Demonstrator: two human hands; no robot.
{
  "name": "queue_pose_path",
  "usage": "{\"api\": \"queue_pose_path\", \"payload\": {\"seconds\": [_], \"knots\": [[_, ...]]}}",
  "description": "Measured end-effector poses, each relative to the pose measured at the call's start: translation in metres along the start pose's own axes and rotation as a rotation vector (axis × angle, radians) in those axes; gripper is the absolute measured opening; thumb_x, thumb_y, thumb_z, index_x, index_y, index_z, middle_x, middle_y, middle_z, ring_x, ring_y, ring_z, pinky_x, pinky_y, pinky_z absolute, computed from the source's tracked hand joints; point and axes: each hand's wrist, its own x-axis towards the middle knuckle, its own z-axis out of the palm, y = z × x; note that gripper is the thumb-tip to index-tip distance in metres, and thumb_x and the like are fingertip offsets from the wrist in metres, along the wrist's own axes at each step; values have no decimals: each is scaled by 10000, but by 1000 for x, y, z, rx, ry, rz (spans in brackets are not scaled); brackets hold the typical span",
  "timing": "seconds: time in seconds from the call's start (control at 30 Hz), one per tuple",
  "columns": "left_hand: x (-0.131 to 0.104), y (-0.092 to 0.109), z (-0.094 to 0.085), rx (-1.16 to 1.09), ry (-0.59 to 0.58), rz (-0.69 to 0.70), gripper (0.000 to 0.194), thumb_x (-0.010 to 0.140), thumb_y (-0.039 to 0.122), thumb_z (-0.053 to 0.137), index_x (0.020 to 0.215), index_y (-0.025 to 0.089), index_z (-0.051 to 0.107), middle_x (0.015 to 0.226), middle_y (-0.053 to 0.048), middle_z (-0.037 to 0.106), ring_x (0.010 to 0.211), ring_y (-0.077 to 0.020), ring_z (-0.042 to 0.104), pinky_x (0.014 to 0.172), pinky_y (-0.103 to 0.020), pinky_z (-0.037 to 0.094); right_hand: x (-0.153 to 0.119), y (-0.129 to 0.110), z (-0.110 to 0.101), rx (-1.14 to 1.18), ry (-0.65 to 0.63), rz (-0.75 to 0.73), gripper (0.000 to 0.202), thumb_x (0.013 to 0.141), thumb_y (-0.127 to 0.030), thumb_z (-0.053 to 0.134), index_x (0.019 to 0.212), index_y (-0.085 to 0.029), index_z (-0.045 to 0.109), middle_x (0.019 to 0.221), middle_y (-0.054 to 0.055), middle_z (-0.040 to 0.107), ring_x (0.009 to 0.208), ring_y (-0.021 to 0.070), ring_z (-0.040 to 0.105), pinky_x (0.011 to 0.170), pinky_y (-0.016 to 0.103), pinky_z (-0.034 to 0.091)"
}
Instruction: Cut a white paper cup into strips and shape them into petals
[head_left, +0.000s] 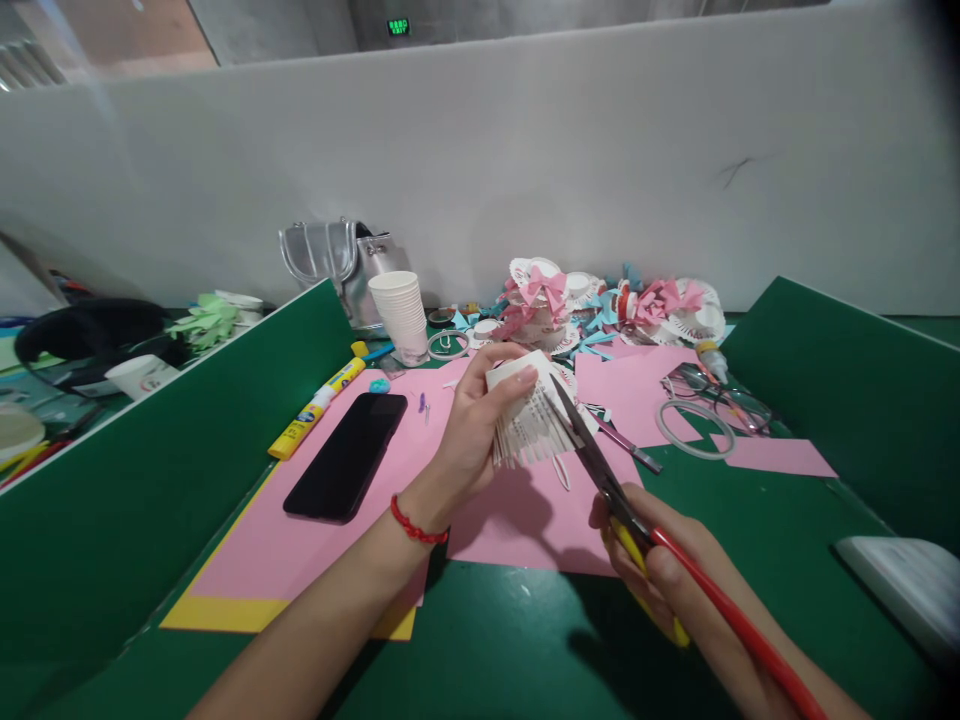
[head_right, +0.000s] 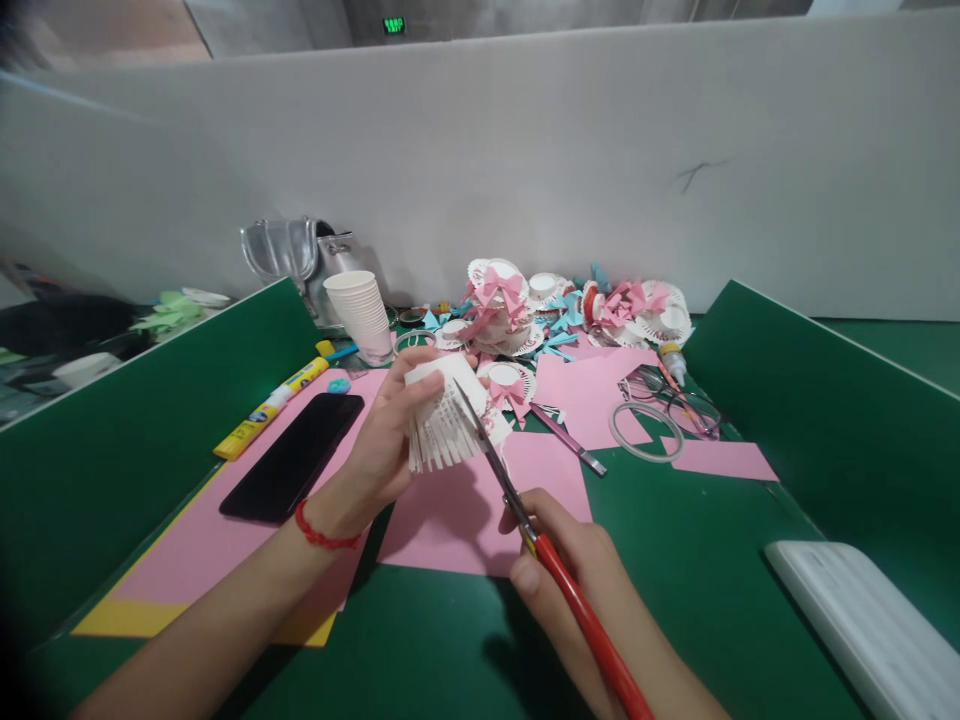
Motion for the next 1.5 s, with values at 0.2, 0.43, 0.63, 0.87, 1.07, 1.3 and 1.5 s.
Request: {"api": "queue_pose_path", "payload": {"seconds": [0.2,0.43,0.63,0.87,1.07,1.3,1.5], "knots": [[0,-1,0,-35,-10,-14,317,669,275,776,887,229,550,776,37,634,647,-109,620,595,-225,510,-2,11,0,23,8,11,577,863,-748,363,910,-205,549,577,-64,298,459,110,251,397,237,174],[-1,-1,0,-27,-8,-26,320,676,282,770,899,231,546,782,33,636,653,-119,618,605,-243,504,1,18,0,-14,54,-63,609,828,-772,417,874,-190,592,524,-76,281,460,116,226,423,262,172],[-1,-1,0,-27,-14,-20,316,680,287,769,896,233,544,778,39,617,644,-108,607,607,-237,499,0,21,-1,-62,66,-113,548,876,-708,417,849,-190,596,509,-78,278,424,114,255,428,268,180],[-2,0,1,-12,-22,-19,322,685,300,765,899,236,534,778,39,623,651,-112,617,606,-237,510,-2,16,3,-68,125,-92,543,877,-700,432,811,-188,600,522,-79,239,430,111,242,437,279,161],[-2,0,1,-26,-20,-29,321,670,289,772,885,233,541,767,39,620,638,-109,611,589,-230,502,-3,14,4,-68,124,-53,540,891,-691,406,815,-190,593,540,-73,234,446,117,237,426,274,155],[-2,3,3,-8,-1,-30,322,635,269,786,865,227,565,795,28,642,669,-133,625,604,-255,514,-2,12,5,-119,144,-49,564,888,-709,389,818,-189,597,543,-80,221,475,125,218,471,291,155],[1,6,4,8,10,-5,324,616,248,796,844,221,568,758,43,632,631,-110,607,589,-235,504,-5,1,3,-113,76,-67,537,841,-744,438,932,-236,586,573,-54,369,492,140,288,482,281,224]]}}
